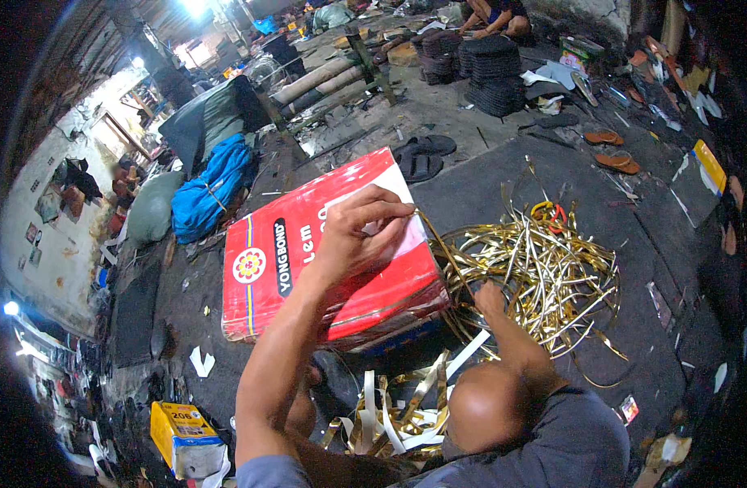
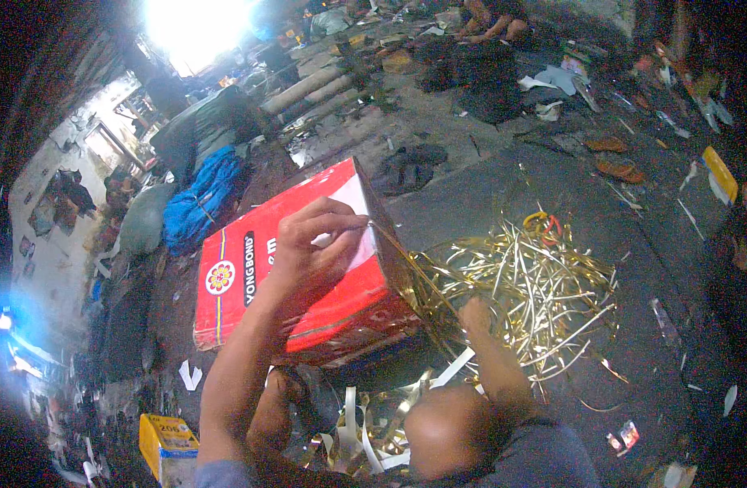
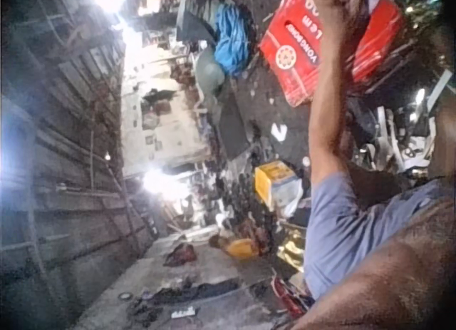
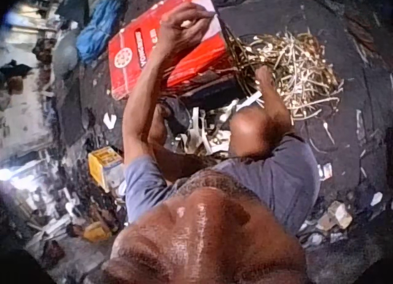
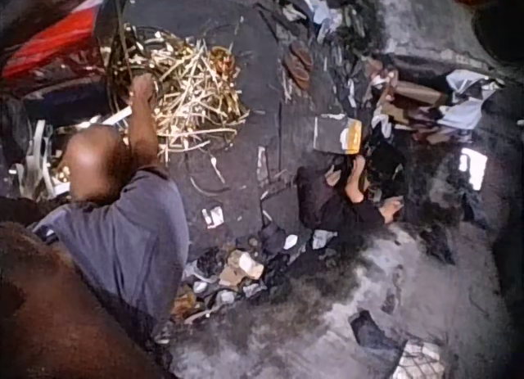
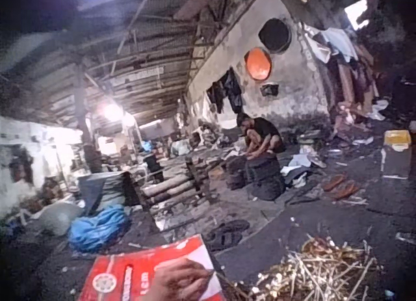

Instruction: The person wraps a red cardboard box with a white ribbon, repeatedly folding and tucking the ribbon around the box edges. The person adjusts the ribbon and secures it by hand while sitting on the floor.

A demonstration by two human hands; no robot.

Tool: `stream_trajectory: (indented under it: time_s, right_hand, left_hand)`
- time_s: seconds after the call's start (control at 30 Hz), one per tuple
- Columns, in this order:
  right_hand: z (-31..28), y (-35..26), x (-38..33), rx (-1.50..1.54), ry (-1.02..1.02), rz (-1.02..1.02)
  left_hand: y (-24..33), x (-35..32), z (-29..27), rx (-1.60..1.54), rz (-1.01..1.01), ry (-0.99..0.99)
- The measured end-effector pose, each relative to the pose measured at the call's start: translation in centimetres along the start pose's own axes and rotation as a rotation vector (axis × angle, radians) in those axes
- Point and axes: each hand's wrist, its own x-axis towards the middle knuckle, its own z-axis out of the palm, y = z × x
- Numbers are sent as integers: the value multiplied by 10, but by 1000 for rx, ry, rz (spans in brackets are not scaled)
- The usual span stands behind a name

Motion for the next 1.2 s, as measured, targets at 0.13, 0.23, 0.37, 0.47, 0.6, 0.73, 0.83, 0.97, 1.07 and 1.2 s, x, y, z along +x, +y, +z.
stream_trajectory:
  time_s: [0.13,0.23,0.37,0.47,0.6,0.73,0.83,0.97,1.07,1.2]
  right_hand:
    - [-2,46,34,-300,63,-351]
    - [2,41,30,-148,31,-217]
    - [-34,46,15,-280,28,-185]
    - [-31,54,2,-264,149,-138]
    - [-52,104,14,-69,125,-178]
    - [-125,87,9,901,67,156]
    - [-205,54,-26,1184,593,217]
    - [-273,98,-35,797,907,-105]
    - [-290,56,-97,818,477,-170]
    - [-327,-16,-168,562,-25,-415]
  left_hand:
    - [12,16,9,42,161,-26]
    - [10,-3,0,136,124,-22]
    - [-8,3,7,379,560,43]
    - [13,-1,10,94,126,-51]
    - [48,-8,20,158,2,1]
    - [85,-65,67,329,478,214]
    - [88,-153,147,205,-338,-121]
    - [30,-307,233,177,-971,-553]
    - [19,-373,249,15,-1235,-469]
    - [51,-287,227,-217,-1181,-158]
